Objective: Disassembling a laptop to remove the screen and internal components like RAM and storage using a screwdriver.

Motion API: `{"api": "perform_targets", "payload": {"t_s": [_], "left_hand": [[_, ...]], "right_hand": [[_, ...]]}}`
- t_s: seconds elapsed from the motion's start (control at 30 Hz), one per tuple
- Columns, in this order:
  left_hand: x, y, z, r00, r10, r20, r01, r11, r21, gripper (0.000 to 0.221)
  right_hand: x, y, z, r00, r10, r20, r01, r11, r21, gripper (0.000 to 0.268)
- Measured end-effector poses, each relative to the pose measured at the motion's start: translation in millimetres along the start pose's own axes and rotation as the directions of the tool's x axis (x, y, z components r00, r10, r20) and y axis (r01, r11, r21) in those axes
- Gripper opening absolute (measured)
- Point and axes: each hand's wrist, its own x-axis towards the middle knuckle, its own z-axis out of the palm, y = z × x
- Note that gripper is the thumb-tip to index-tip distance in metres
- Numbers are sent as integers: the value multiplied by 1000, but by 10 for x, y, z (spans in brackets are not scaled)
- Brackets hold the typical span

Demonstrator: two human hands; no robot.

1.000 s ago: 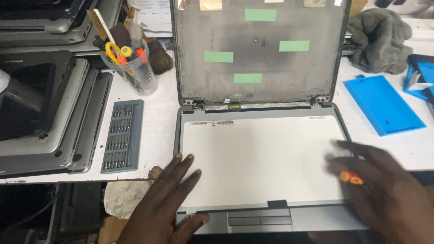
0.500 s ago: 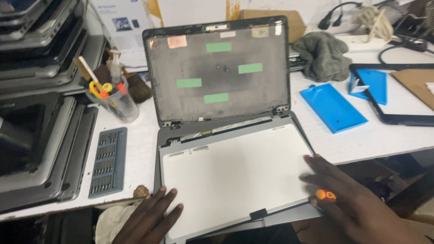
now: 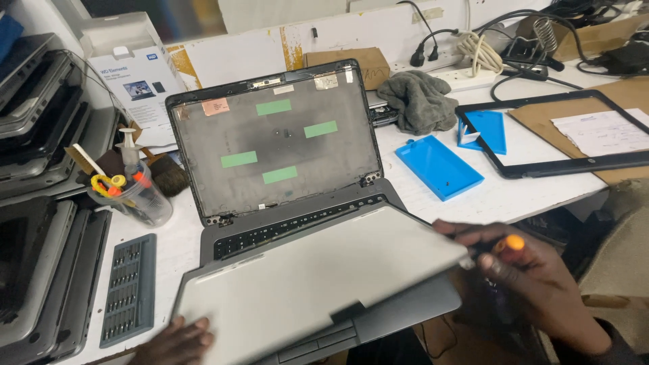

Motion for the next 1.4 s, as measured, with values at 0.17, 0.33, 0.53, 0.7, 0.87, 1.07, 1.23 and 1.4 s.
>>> {"api": "perform_targets", "payload": {"t_s": [0.17, 0.33, 0.53, 0.7, 0.87, 1.07, 1.23, 1.4], "left_hand": [[-316, 1352, 2310, 512, 208, -834, 344, 839, 421, 42], [232, 900, 4201, 478, 641, -600, -689, 698, 196, 47], [1145, 275, 5059, -70, 997, 16, -723, -62, 688, 23], [1381, 278, 5296, 208, 955, -212, -811, 290, 508, 37], [1617, 261, 5081, 337, 864, -374, -745, 488, 456, 27], [1694, 134, 5437, 507, 784, -357, -600, 619, 507, 31], [1583, 73, 5506, 603, 679, -418, -298, 678, 672, 67], [1394, 185, 4574, 684, 636, -357, 76, 425, 902, 74]], "right_hand": [[289, 85, 65, 967, -133, -219, 199, 928, 316, 47], [564, 395, 42, 925, 31, -379, 160, 873, 462, 15], [607, 455, 152, 968, 84, -235, 114, 691, 714, 38], [576, 420, 324, 995, -54, -78, 95, 561, 822, 34], [561, 204, 438, 982, -114, -148, 183, 731, 658, 9], [682, 299, 346, 915, 182, -360, 115, 738, 665, 49], [926, 625, -169, 837, 383, -391, 99, 597, 796, 42], [1122, 785, -1002, 761, 418, -497, 185, 594, 783, 29]]}}
